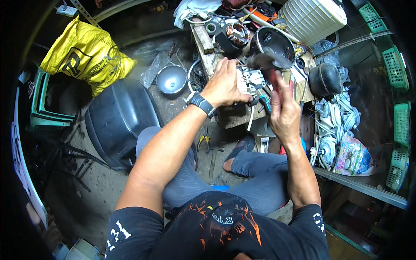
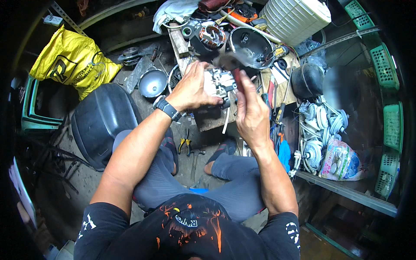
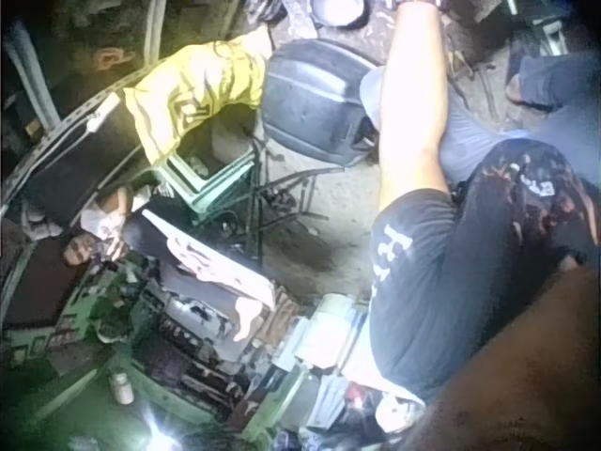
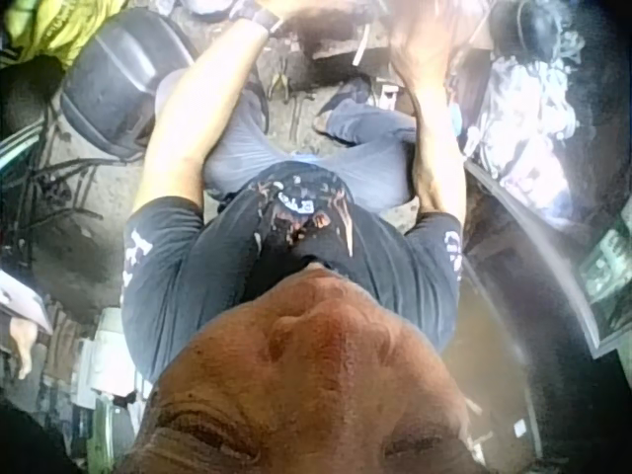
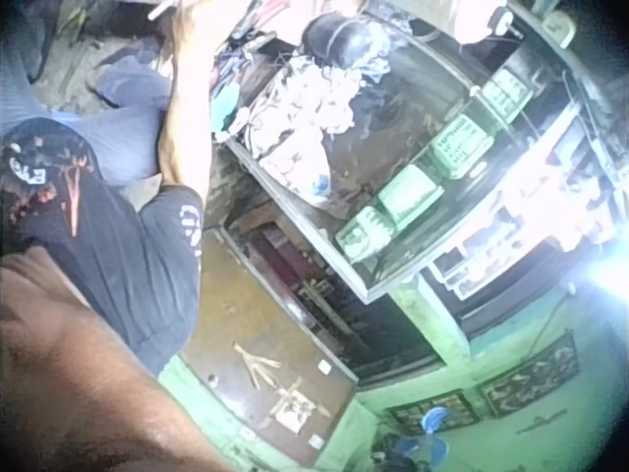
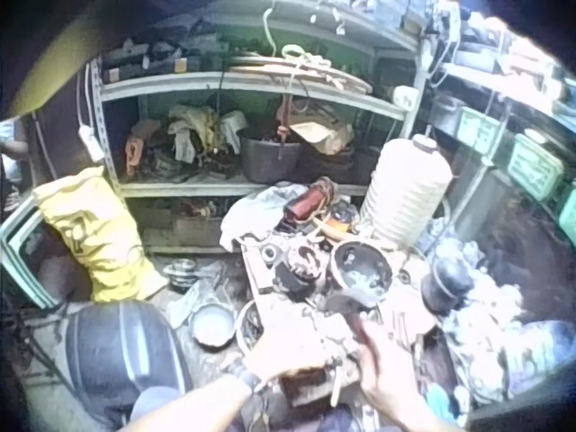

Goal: The person works on an appliance motor assembly using a wrench, screwdriver, and pliers to loosen and tighten components while seated at a workbench.

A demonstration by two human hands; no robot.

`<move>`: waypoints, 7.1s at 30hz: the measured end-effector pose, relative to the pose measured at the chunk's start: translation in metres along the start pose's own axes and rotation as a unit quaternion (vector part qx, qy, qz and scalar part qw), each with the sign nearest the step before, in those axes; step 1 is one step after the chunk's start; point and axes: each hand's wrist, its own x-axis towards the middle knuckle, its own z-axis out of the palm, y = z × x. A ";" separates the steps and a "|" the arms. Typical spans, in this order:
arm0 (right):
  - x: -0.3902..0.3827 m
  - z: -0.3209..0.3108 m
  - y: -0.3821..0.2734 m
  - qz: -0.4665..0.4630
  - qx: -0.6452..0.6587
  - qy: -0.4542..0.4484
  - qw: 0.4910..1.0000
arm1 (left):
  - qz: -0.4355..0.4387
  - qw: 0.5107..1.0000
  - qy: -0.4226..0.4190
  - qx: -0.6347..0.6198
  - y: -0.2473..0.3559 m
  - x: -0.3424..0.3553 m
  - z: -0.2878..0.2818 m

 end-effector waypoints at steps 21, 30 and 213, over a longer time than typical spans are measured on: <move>0.005 -0.012 -0.007 0.022 0.035 0.014 0.999 | 0.017 1.000 0.007 -0.026 0.005 -0.006 0.003; -0.004 0.005 0.022 -0.010 0.002 -0.044 0.999 | -0.003 0.999 -0.023 -0.036 0.010 0.002 -0.003; 0.017 -0.002 0.082 0.529 0.415 -0.276 0.687 | 0.055 0.977 -0.112 0.172 0.043 0.020 -0.002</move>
